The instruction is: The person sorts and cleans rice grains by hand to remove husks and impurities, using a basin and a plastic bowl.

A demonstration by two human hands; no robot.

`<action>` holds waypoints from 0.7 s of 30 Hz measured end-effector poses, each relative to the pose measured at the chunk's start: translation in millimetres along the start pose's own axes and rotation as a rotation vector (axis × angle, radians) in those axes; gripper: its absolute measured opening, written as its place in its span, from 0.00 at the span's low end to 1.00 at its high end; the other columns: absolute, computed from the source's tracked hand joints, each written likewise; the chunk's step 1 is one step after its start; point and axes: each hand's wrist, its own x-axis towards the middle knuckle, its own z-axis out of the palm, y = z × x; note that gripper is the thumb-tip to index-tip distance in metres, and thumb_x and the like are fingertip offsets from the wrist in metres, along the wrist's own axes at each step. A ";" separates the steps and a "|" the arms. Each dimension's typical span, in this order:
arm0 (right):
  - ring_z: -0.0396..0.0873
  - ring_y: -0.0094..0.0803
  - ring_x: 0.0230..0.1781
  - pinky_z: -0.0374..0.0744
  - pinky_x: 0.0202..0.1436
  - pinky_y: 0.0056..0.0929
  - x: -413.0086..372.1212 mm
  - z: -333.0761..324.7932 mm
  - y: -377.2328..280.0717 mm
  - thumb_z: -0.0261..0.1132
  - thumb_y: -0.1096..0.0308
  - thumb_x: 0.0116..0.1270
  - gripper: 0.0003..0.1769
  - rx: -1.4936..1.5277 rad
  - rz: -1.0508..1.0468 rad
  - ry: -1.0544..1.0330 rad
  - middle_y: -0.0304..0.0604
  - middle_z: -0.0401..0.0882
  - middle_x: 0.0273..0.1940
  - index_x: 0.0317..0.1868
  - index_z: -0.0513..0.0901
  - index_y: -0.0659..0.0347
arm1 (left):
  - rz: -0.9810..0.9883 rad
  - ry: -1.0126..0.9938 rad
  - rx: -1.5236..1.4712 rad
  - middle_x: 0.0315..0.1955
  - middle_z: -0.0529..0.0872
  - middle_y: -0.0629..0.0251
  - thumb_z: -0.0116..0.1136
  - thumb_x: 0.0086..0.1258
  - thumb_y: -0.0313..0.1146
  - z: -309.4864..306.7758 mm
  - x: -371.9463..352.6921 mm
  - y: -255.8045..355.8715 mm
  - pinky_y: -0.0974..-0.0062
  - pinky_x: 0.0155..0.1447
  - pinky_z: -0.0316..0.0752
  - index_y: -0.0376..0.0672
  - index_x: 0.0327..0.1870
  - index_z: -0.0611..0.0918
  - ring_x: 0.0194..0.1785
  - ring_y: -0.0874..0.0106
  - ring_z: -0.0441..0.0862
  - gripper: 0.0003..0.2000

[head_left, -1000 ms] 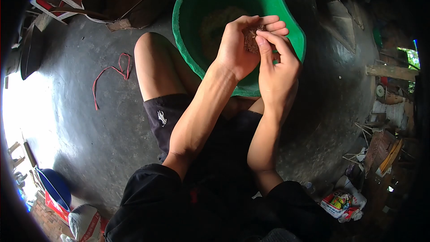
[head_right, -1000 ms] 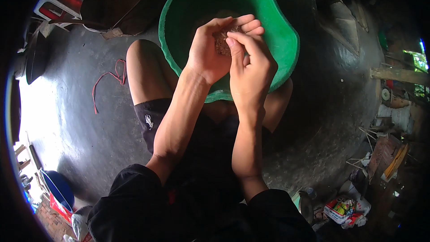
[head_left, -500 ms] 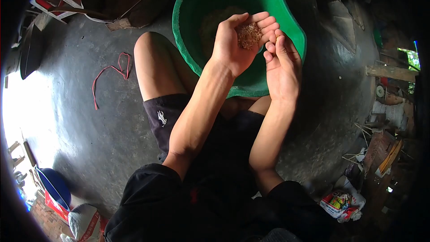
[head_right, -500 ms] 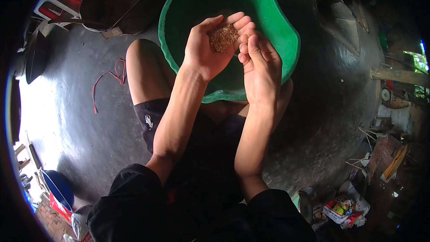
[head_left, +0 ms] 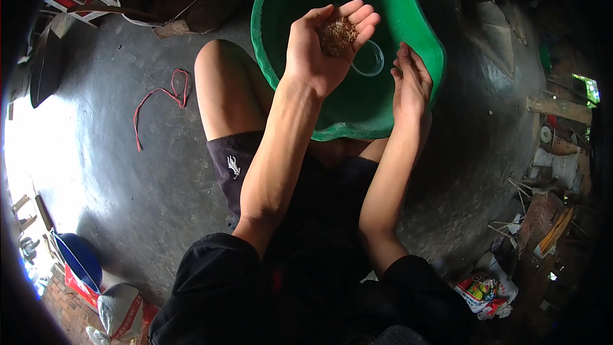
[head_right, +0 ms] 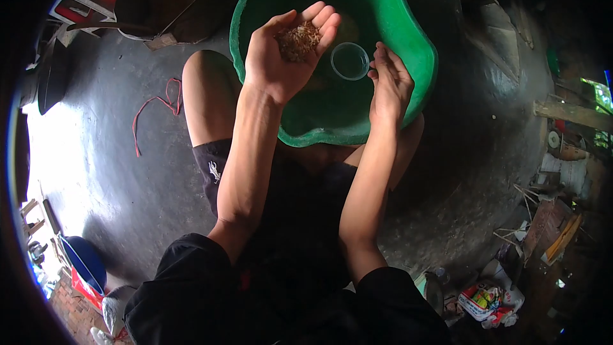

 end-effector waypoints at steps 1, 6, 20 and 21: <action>0.75 0.16 0.35 0.72 0.37 0.15 0.6 -0.1 0.3 0.69 0.68 0.68 0.14 0.001 0.000 0.000 0.37 0.86 0.45 0.51 0.84 0.64 | 0.000 -0.001 0.001 0.55 0.80 0.41 0.36 0.78 0.32 -0.8 0.5 0.2 0.59 0.66 0.76 0.23 0.60 0.72 0.60 0.51 0.79 0.21; 0.76 0.16 0.35 0.70 0.33 0.15 1.1 1.0 1.7 0.70 0.68 0.67 0.13 -0.065 -0.050 0.092 0.35 0.87 0.42 0.49 0.86 0.64 | -0.005 0.005 0.001 0.56 0.80 0.41 0.35 0.78 0.32 -0.9 -1.2 -1.2 0.59 0.66 0.77 0.23 0.60 0.72 0.60 0.52 0.79 0.21; 0.79 0.18 0.36 0.69 0.34 0.16 -16.0 7.3 -11.7 0.70 0.73 0.65 0.12 -0.094 -0.137 0.034 0.38 0.85 0.38 0.47 0.82 0.65 | -0.013 0.018 0.007 0.50 0.83 0.44 0.34 0.78 0.35 6.1 -4.5 -3.8 0.62 0.61 0.79 0.25 0.56 0.74 0.54 0.54 0.83 0.21; 0.79 0.18 0.35 0.69 0.33 0.16 -22.3 9.6 -18.4 0.70 0.73 0.65 0.11 -0.138 -0.172 -0.001 0.39 0.85 0.38 0.47 0.83 0.65 | -0.010 0.019 0.017 0.50 0.82 0.44 0.33 0.78 0.35 7.0 -4.8 -5.0 0.62 0.62 0.78 0.25 0.56 0.74 0.54 0.54 0.82 0.21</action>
